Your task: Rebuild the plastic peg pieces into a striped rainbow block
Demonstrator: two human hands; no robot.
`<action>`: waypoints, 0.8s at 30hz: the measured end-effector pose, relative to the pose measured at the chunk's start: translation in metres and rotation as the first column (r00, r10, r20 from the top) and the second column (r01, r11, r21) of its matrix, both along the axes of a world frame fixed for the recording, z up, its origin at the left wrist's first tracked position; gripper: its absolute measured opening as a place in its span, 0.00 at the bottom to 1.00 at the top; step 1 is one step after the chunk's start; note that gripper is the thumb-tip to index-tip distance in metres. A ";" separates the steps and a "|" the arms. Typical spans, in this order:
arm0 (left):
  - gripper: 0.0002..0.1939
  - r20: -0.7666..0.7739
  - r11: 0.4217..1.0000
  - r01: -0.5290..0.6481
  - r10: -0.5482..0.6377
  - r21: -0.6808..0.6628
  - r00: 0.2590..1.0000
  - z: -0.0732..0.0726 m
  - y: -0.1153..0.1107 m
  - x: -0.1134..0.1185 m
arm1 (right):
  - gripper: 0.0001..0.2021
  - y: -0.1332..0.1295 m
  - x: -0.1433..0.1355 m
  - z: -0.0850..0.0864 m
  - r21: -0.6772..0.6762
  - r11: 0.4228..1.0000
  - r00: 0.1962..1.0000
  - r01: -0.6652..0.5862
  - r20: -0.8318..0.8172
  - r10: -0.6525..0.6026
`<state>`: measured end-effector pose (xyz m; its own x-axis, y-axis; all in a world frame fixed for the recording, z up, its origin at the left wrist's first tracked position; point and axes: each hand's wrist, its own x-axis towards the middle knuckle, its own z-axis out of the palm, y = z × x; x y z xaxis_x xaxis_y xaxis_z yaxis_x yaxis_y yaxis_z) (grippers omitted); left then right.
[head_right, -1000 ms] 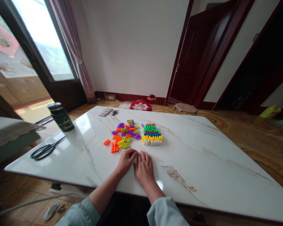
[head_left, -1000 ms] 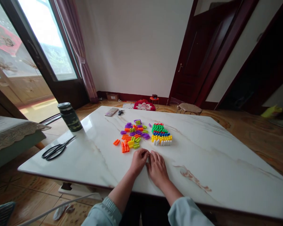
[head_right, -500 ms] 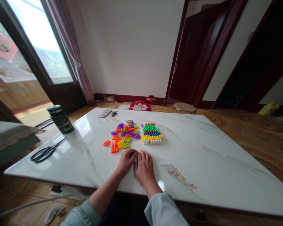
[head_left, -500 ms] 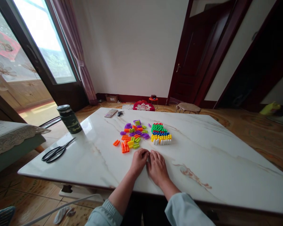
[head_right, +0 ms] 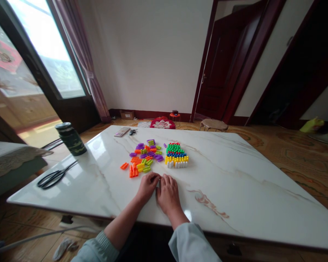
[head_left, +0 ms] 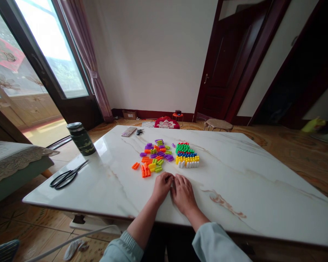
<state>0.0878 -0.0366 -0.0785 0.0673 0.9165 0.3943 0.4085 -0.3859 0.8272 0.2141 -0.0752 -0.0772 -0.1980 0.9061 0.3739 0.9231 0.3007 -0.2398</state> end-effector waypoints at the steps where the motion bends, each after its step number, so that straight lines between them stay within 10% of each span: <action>1: 0.09 -0.001 1.000 -0.001 0.001 0.001 1.000 0.000 0.000 0.000 | 0.21 0.000 0.000 0.000 0.000 1.000 1.000 0.001 0.004 -0.001; 24: 0.09 -0.006 1.000 -0.008 0.008 0.007 1.000 0.002 0.000 0.001 | 0.21 0.000 0.000 0.001 0.010 1.000 1.000 0.002 0.014 -0.002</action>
<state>0.0884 -0.0368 -0.0769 0.0621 0.9144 0.4001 0.4165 -0.3880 0.8222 0.2145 -0.0750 -0.0764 -0.2012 0.9027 0.3803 0.9270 0.3010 -0.2240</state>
